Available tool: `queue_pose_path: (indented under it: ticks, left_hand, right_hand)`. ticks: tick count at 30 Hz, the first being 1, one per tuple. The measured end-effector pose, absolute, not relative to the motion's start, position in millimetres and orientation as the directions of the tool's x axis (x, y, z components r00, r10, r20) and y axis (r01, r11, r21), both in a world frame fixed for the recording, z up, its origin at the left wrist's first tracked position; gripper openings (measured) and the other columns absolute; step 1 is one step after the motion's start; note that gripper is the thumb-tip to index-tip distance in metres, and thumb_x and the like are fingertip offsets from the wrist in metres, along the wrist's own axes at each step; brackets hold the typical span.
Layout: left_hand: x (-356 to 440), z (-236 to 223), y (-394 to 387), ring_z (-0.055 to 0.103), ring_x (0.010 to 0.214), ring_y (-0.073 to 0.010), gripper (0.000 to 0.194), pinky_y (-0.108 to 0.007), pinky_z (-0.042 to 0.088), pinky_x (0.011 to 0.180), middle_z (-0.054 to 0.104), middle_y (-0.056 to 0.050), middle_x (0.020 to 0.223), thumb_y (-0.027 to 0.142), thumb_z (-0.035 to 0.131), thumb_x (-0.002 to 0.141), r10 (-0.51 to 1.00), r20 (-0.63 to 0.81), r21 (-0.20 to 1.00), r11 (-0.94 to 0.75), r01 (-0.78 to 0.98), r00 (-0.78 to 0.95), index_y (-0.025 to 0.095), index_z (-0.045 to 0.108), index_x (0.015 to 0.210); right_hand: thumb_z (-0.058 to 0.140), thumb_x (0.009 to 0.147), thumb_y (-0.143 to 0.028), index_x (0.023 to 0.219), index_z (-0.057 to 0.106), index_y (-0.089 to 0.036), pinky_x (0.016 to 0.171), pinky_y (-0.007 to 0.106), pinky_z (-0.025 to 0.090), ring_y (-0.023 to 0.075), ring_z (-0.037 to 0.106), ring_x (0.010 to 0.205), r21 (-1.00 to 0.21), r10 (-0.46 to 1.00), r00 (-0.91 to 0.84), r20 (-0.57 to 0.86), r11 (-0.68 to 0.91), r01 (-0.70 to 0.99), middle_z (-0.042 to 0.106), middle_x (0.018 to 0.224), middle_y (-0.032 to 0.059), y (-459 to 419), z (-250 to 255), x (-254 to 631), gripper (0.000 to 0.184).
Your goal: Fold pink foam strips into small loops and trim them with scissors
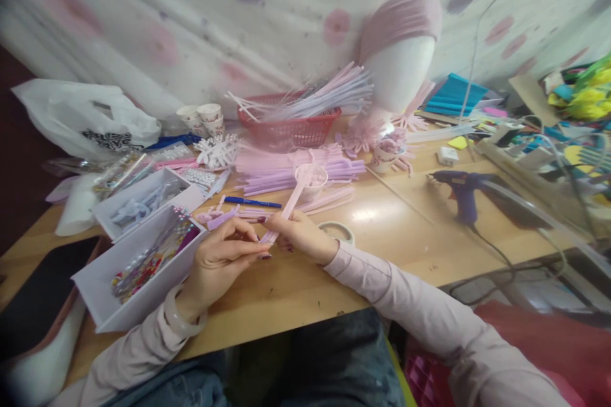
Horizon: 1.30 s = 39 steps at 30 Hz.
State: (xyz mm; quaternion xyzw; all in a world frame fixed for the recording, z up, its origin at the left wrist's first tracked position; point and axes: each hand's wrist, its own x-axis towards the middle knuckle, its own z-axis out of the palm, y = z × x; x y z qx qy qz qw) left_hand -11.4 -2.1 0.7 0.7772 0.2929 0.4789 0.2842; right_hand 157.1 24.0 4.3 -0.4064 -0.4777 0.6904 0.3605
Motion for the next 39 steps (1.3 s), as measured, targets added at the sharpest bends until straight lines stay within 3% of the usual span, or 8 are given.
queue_pose_path:
  ticks: [8,10,14,17,20,22,27,39]
  left_hand:
    - [-11.7,7.2,-4.5,0.052,0.068,-0.0102,0.012,-0.023,0.043,0.062,0.055,0.001,0.072,0.011,0.068,0.072,0.812,0.578,0.794,-0.583,0.171,0.085,0.021,0.071,0.078]
    - [-10.9,5.8,-2.1,0.051,0.067,-0.0097,0.005,-0.022,0.043,0.06,0.053,0.002,0.071,0.016,0.068,0.073,0.872,0.489,0.871,-0.486,0.08,-0.027,0.019,0.066,0.07]
    - [-11.6,-1.4,1.6,0.047,0.056,-0.0082,0.021,-0.021,0.042,0.054,0.049,0.003,0.063,0.031,0.059,0.081,0.958,0.27,0.959,-0.277,-0.066,-0.097,0.018,0.055,0.066]
    - [-13.0,-3.4,1.5,0.053,0.061,-0.0115,0.036,-0.025,0.047,0.06,0.055,-0.002,0.065,0.039,0.043,0.089,0.97,0.24,0.971,-0.239,0.021,-0.048,0.017,0.059,0.064]
    - [-12.3,0.6,0.5,0.058,0.079,-0.0158,0.019,-0.03,0.049,0.073,0.063,-0.006,0.093,0.034,0.056,0.083,0.962,0.27,0.959,-0.273,0.075,0.043,0.019,0.066,0.09]
    - [-10.6,4.5,-0.1,0.058,0.09,-0.0182,0.027,-0.032,0.048,0.081,0.062,-0.007,0.104,0.027,0.066,0.076,0.943,0.306,0.942,-0.319,0.103,0.128,0.021,0.065,0.102]
    - [-6.8,8.4,-2.6,0.061,0.081,-0.0179,0.008,-0.031,0.048,0.08,0.067,-0.004,0.081,0.025,0.074,0.068,0.874,0.284,0.909,-0.376,0.18,0.394,0.02,0.072,0.074]
    - [-7.5,7.0,-5.1,0.061,0.073,-0.0155,0.006,-0.027,0.048,0.072,0.066,-0.004,0.076,0.023,0.07,0.071,0.799,0.347,0.855,-0.485,0.185,0.492,0.018,0.07,0.07]
  right_hand:
    - [0.061,0.076,-0.039,0.054,0.04,-0.017,0.037,0.019,0.019,0.004,0.029,0.037,-0.959,0.951,-0.288,-0.109,-0.177,-0.221,0.034,0.041,-0.0077,27.7,3.6,163.2,0.038]
    - [0.062,0.076,-0.039,0.053,0.04,-0.016,0.038,0.02,0.019,0.0042,0.03,0.037,-0.964,0.96,-0.265,-0.091,-0.152,-0.219,0.036,0.042,-0.0071,27.5,3.5,164.2,0.038]
    - [0.063,0.075,-0.039,0.054,0.041,-0.016,0.038,0.02,0.018,0.0042,0.03,0.037,-0.966,0.965,-0.24,-0.101,-0.153,-0.208,0.036,0.043,-0.0068,26.1,4.4,163.5,0.038]
    - [0.064,0.075,-0.038,0.052,0.041,-0.016,0.038,0.02,0.017,0.004,0.028,0.038,-0.967,0.966,-0.244,-0.086,-0.14,-0.214,0.035,0.043,-0.0068,25.7,4.6,162.9,0.039]
    - [0.063,0.075,-0.038,0.052,0.041,-0.016,0.038,0.02,0.018,0.0039,0.028,0.038,-0.969,0.967,-0.247,-0.063,-0.118,-0.216,0.034,0.044,-0.0067,25.5,4.0,163.2,0.039]
    - [0.063,0.075,-0.037,0.052,0.041,-0.016,0.039,0.02,0.02,0.0043,0.029,0.039,-0.971,0.964,-0.256,-0.074,-0.128,-0.2,0.035,0.044,-0.0065,24.9,4.0,163.4,0.038]
    - [0.063,0.074,-0.039,0.05,0.04,-0.016,0.039,0.021,0.02,0.0048,0.031,0.039,-0.982,0.955,-0.287,-0.077,-0.123,-0.146,0.035,0.043,-0.0064,22.1,7.4,162.6,0.041]
    - [0.058,0.079,-0.043,0.047,0.04,-0.016,0.041,0.022,0.022,0.0057,0.031,0.042,-0.999,0.877,-0.48,0.008,0.03,0.038,0.033,0.043,-0.006,21.4,12.5,163.9,0.045]
